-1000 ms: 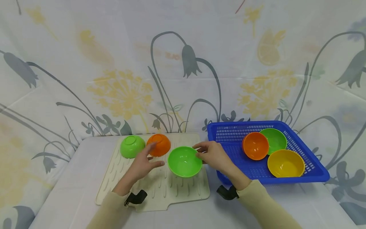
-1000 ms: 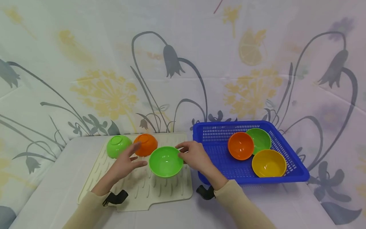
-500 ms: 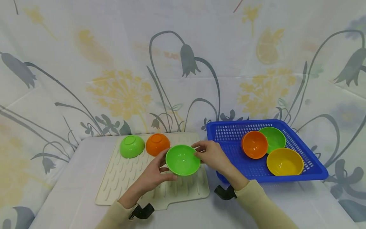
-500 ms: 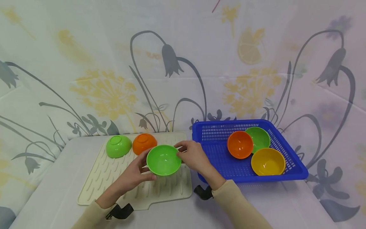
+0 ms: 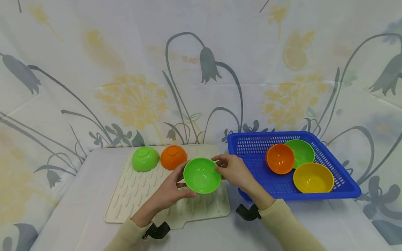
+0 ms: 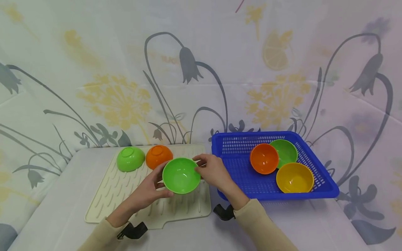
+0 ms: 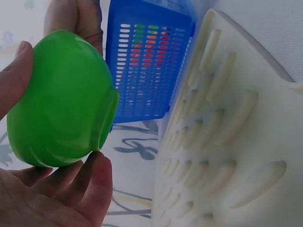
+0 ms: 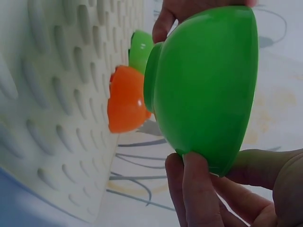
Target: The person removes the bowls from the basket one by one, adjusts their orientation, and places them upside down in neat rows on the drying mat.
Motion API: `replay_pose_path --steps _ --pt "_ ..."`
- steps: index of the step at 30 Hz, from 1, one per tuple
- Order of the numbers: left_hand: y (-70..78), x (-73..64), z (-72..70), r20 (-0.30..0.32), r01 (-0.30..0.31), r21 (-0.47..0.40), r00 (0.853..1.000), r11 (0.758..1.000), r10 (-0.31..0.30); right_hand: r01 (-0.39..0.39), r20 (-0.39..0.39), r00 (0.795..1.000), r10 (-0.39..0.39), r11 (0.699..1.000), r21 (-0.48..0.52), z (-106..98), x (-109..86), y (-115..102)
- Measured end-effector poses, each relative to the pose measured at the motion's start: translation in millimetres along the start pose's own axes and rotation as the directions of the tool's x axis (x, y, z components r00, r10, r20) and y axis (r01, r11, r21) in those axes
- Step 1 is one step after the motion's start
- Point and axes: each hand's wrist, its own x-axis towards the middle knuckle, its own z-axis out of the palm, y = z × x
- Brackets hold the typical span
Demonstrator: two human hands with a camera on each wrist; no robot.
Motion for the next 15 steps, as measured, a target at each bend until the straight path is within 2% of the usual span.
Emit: replay_pose_path --steps 7,15 --pt "-1.0 2.1 -1.4 -0.036 0.048 0.031 0.998 0.998 -0.047 0.0 -0.024 1.0 0.0 1.0 -0.008 -0.2 -2.1 0.7" --pt "-6.5 1.3 -4.8 -0.047 0.089 -0.095 0.995 0.991 -0.094 -0.007 -0.026 1.0 0.008 0.999 0.051 2.6 -4.8 0.6"
